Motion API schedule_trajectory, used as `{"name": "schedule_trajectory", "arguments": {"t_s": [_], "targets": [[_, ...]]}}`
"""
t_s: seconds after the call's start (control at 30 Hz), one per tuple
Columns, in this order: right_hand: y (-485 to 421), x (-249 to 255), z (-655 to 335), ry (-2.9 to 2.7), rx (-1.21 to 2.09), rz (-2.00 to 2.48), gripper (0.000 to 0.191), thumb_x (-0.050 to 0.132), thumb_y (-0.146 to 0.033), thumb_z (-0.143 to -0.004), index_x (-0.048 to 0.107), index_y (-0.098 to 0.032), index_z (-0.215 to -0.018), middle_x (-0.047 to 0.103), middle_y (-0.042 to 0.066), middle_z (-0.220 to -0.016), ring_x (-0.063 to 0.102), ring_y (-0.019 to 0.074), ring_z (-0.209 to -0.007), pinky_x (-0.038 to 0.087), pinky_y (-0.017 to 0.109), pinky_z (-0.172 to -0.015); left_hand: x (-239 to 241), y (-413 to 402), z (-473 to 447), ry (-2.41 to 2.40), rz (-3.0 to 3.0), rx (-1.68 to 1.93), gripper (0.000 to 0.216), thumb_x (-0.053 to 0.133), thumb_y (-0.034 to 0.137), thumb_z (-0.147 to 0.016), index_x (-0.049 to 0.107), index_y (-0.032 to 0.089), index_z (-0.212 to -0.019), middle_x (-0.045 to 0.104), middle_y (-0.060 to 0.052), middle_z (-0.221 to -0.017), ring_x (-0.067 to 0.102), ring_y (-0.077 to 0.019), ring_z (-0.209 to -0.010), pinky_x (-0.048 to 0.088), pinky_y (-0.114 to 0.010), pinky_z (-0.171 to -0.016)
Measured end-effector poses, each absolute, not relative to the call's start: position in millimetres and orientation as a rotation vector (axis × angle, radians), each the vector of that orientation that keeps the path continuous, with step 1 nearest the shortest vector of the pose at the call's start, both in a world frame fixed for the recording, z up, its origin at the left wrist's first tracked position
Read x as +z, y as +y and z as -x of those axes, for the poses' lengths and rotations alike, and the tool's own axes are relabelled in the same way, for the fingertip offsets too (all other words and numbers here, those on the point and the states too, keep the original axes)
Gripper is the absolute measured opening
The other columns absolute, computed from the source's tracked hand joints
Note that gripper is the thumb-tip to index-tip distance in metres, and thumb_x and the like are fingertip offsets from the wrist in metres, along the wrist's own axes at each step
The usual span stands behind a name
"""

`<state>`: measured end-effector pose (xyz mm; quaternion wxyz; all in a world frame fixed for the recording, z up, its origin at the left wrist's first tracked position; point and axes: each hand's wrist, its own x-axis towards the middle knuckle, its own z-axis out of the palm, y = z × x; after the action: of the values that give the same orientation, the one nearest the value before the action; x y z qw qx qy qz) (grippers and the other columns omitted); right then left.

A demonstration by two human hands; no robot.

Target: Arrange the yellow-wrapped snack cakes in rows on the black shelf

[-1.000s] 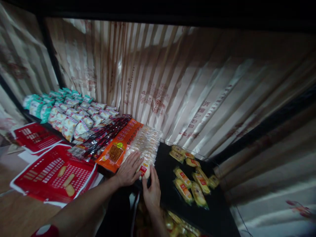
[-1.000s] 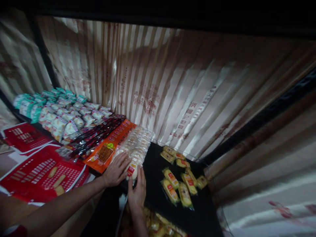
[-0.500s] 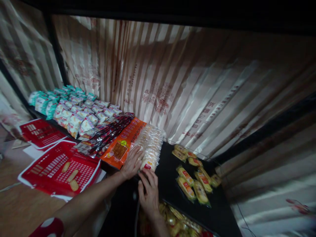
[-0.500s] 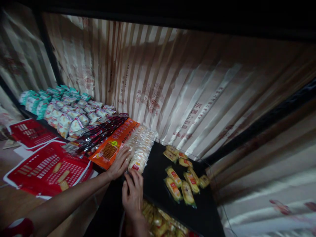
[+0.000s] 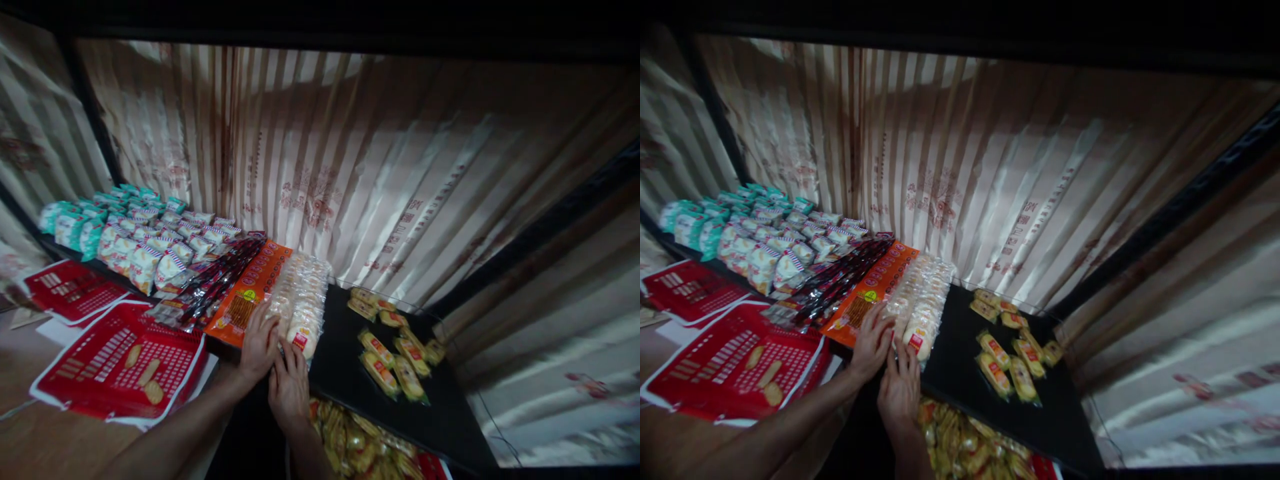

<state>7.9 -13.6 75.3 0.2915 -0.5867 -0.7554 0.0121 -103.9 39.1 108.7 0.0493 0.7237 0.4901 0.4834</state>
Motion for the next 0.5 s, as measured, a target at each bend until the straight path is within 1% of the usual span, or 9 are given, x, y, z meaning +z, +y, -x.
{"name": "schedule_trajectory", "arguments": {"t_s": [0.07,0.13,0.27,0.37,0.5], "targets": [[-12.5,76.7,-6.4,-2.024,0.005,1.559,0.055,0.045,-0.011,-0.076,0.048,-0.024,-0.129,0.049,0.006,-0.135,0.042,0.0299,-0.122,0.039,0.050,-0.098,96.7,22.4,106.3,1.659,-2.144,1.438,0.029,0.039,0.016,-0.086,0.059,0.018,-0.106,0.043,-0.012,-0.128,0.042,-0.0239,-0.119,0.043,-0.046,-0.096],[-12.8,78.2,-6.4,-2.023,-0.011,1.524,0.052,0.044,-0.013,-0.078,0.049,-0.023,-0.129,0.050,0.006,-0.133,0.042,0.0284,-0.122,0.040,0.049,-0.098,82.4,9.8,109.4,1.690,-2.204,1.361,0.035,0.040,0.010,-0.081,0.058,0.017,-0.110,0.044,-0.013,-0.124,0.046,-0.0243,-0.114,0.048,-0.045,-0.090],[-19.1,82.6,-12.3,-1.976,-0.017,1.449,0.049,0.042,-0.012,-0.080,0.050,-0.026,-0.127,0.048,0.003,-0.135,0.039,0.0248,-0.124,0.039,0.047,-0.100,68.3,2.9,114.4,1.665,-2.370,1.274,0.047,0.039,0.005,-0.075,0.051,0.015,-0.119,0.044,-0.015,-0.125,0.044,-0.0269,-0.115,0.046,-0.049,-0.091],[-23.1,85.8,-20.5,-1.836,-0.056,1.543,0.050,0.043,-0.011,-0.078,0.051,-0.025,-0.126,0.048,0.005,-0.135,0.039,0.0260,-0.123,0.038,0.049,-0.099,70.5,6.0,116.5,1.624,-2.409,1.253,0.049,0.038,0.003,-0.075,0.050,0.015,-0.120,0.043,-0.015,-0.126,0.042,-0.0269,-0.118,0.046,-0.048,-0.093],[-21.0,89.9,-30.2,-1.803,-0.019,1.610,0.051,0.043,-0.008,-0.076,0.053,-0.022,-0.124,0.053,0.005,-0.130,0.040,0.0252,-0.120,0.041,0.047,-0.098,72.5,7.6,118.5,1.559,-2.377,1.279,0.055,0.037,0.000,-0.074,0.048,0.020,-0.124,0.044,-0.011,-0.126,0.042,-0.0253,-0.119,0.046,-0.047,-0.094]]}}
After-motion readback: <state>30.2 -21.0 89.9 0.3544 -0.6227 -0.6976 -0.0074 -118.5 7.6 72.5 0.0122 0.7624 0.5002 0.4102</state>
